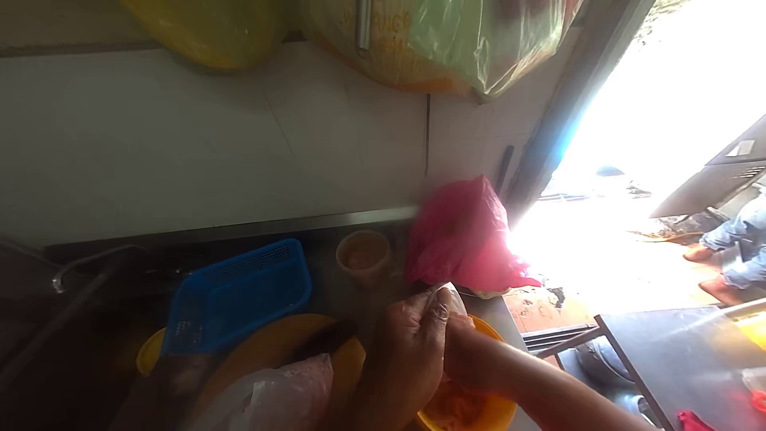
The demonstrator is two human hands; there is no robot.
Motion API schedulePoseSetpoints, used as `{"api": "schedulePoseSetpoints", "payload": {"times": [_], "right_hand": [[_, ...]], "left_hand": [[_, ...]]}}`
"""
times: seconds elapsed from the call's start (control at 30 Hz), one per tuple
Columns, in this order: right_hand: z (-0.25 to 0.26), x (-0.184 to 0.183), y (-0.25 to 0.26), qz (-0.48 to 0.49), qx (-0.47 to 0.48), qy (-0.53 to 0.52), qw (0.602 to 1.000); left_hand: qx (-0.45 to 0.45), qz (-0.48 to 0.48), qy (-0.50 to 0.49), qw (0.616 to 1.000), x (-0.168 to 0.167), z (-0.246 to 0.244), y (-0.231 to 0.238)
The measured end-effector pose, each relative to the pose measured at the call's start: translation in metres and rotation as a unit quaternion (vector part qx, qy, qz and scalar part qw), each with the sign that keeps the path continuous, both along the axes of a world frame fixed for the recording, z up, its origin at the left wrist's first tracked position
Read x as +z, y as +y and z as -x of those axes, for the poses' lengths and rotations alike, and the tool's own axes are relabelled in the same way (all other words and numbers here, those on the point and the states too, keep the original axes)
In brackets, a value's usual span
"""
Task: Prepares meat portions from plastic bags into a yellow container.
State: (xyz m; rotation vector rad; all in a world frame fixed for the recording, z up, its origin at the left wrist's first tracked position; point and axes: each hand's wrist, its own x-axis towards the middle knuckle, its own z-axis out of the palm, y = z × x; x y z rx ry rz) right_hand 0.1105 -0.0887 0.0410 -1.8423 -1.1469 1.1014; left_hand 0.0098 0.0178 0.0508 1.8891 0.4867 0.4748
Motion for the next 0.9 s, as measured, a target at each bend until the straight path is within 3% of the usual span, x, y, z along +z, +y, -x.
{"api": "schedulePoseSetpoints", "payload": {"times": [0.07,0.13,0.37,0.47,0.6,0.63,0.7,0.8,0.9], "right_hand": [[-0.006,0.022,0.015,0.127,0.139,-0.181,0.965],[-0.009,0.036,0.025,0.151,0.198,-0.248,0.936],[-0.036,0.064,-0.006,0.025,0.081,-0.219,0.972],[-0.052,0.020,-0.039,0.041,-0.016,-0.143,0.989],[-0.035,-0.079,-0.040,-0.038,-0.157,0.089,0.983],[-0.026,-0.085,-0.034,-0.067,-0.178,0.104,0.976],[-0.014,-0.068,-0.022,-0.107,-0.196,0.023,0.974],[-0.008,-0.031,-0.008,-0.152,-0.131,-0.118,0.973],[-0.002,-0.013,0.018,-0.099,0.063,-0.226,0.967]], "left_hand": [[-0.009,-0.006,0.010,1.000,0.000,-0.001,0.000],[0.005,0.004,0.002,1.000,0.002,-0.001,0.004],[0.085,0.146,0.027,0.985,0.015,0.005,0.023],[0.104,0.150,0.009,0.983,0.013,0.007,0.025],[0.090,0.153,-0.010,0.984,0.011,0.011,0.027],[0.087,0.150,-0.010,0.985,0.011,0.012,0.027],[0.097,0.143,-0.012,0.985,0.013,0.015,0.028],[0.112,0.135,-0.006,0.985,0.012,0.025,0.032],[0.111,0.130,-0.028,0.985,0.009,0.035,0.032]]}}
